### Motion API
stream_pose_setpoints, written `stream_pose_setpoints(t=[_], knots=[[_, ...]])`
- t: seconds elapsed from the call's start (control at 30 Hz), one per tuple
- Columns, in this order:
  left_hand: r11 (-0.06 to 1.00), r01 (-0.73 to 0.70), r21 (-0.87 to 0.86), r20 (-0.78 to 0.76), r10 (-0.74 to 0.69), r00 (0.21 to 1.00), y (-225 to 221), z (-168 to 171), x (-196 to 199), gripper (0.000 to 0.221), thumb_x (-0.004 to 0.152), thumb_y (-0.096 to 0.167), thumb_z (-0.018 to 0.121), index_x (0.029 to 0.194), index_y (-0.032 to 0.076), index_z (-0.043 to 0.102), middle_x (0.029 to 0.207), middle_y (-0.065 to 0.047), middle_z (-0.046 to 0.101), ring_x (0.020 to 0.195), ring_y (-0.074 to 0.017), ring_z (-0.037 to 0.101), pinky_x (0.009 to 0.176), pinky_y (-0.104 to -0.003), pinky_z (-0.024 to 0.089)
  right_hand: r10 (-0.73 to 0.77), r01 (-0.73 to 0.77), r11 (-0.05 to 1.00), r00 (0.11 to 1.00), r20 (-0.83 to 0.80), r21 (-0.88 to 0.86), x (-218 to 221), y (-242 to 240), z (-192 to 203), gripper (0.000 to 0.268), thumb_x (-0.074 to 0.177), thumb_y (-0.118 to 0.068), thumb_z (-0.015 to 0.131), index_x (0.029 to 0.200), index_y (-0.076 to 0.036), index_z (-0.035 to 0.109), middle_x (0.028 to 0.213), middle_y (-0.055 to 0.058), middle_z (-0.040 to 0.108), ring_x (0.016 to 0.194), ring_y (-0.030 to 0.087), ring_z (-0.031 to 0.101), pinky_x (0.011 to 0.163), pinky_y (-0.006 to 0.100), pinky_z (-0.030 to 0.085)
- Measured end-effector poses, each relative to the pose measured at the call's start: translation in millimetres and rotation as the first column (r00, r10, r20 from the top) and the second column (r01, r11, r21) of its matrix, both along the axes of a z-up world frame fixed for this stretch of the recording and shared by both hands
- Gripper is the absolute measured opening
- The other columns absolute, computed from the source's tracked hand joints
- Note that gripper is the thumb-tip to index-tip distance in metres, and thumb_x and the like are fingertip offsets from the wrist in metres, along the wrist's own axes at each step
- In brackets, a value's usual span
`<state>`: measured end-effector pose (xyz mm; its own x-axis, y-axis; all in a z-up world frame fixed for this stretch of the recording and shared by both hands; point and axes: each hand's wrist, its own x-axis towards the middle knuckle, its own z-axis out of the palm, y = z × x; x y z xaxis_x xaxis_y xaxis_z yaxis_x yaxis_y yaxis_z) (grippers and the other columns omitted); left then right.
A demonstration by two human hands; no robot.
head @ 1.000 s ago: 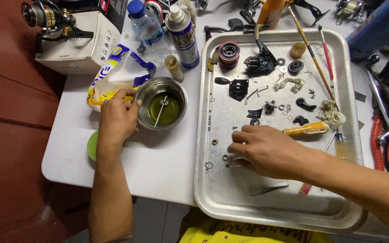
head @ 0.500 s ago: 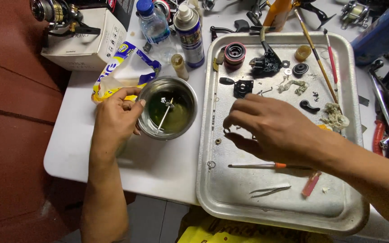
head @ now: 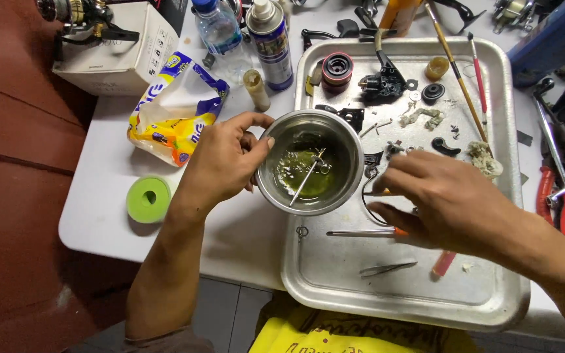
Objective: Disassembling, cleaning, and sorting various small components of a fishing reel on a tray using tools and cleaning solution.
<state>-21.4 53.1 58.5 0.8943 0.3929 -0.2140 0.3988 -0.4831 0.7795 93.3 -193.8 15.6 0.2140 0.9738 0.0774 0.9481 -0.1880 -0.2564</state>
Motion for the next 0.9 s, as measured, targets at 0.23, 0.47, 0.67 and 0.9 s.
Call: stream_pose_setpoints(t=[0.23, 0.47, 0.67, 0.9], knots=[[0.995, 0.083, 0.049, 0.062, -0.086, 0.994, -9.8, 1.3, 19.2, 0.020, 0.084, 0.013, 0.058, 0.102, 0.007, 0.063, 0.053, -0.001, 0.062, 0.035, -0.0123, 0.059, 0.028, -0.025, 0.052, 0.014, -0.026, 0.934, 0.999, -0.036, -0.358, -10.3, -42.9, -50.2, 0.038, 0.078, -0.046, 0.065, 0.102, -0.018, 0.055, 0.098, 0.003, 0.055, 0.081, 0.018, 0.053, 0.064, 0.034, 0.052], [0.991, 0.130, 0.043, 0.091, -0.134, 0.987, -18.0, 4.6, 19.6, 0.021, 0.085, 0.012, 0.058, 0.104, 0.005, 0.062, 0.054, -0.003, 0.062, 0.033, -0.0123, 0.057, 0.027, -0.024, 0.051, 0.037, -0.007, 0.967, 0.993, 0.112, -0.254, -11.8, -60.7, -53.2, 0.026, 0.083, -0.030, 0.056, 0.102, -0.013, 0.052, 0.090, 0.005, 0.058, 0.069, 0.017, 0.053, 0.055, 0.033, 0.050], [0.992, 0.107, 0.067, 0.054, -0.111, 0.992, -20.9, 0.1, -2.9, 0.020, 0.084, 0.014, 0.057, 0.102, 0.008, 0.063, 0.050, -0.002, 0.060, 0.032, -0.0123, 0.056, 0.032, -0.024, 0.047, -0.350, 0.361, 0.915, 0.932, 0.088, -0.180, 0.6, -83.5, -22.2, 0.023, 0.078, -0.034, 0.060, 0.092, -0.016, 0.061, 0.082, 0.000, 0.065, 0.068, 0.016, 0.063, 0.054, 0.032, 0.057], [0.987, 0.155, 0.038, -0.036, -0.154, 0.987, -31.4, -14.1, -30.3, 0.026, 0.083, 0.015, 0.058, 0.108, 0.009, 0.064, 0.054, -0.002, 0.061, 0.038, -0.0106, 0.054, 0.038, -0.026, 0.050, -0.707, 0.763, 0.529, 0.639, 0.303, -0.372, 32.9, -80.2, -16.5, 0.030, 0.085, -0.048, 0.053, 0.100, -0.025, 0.065, 0.091, -0.007, 0.070, 0.092, 0.016, 0.065, 0.070, 0.034, 0.054]])
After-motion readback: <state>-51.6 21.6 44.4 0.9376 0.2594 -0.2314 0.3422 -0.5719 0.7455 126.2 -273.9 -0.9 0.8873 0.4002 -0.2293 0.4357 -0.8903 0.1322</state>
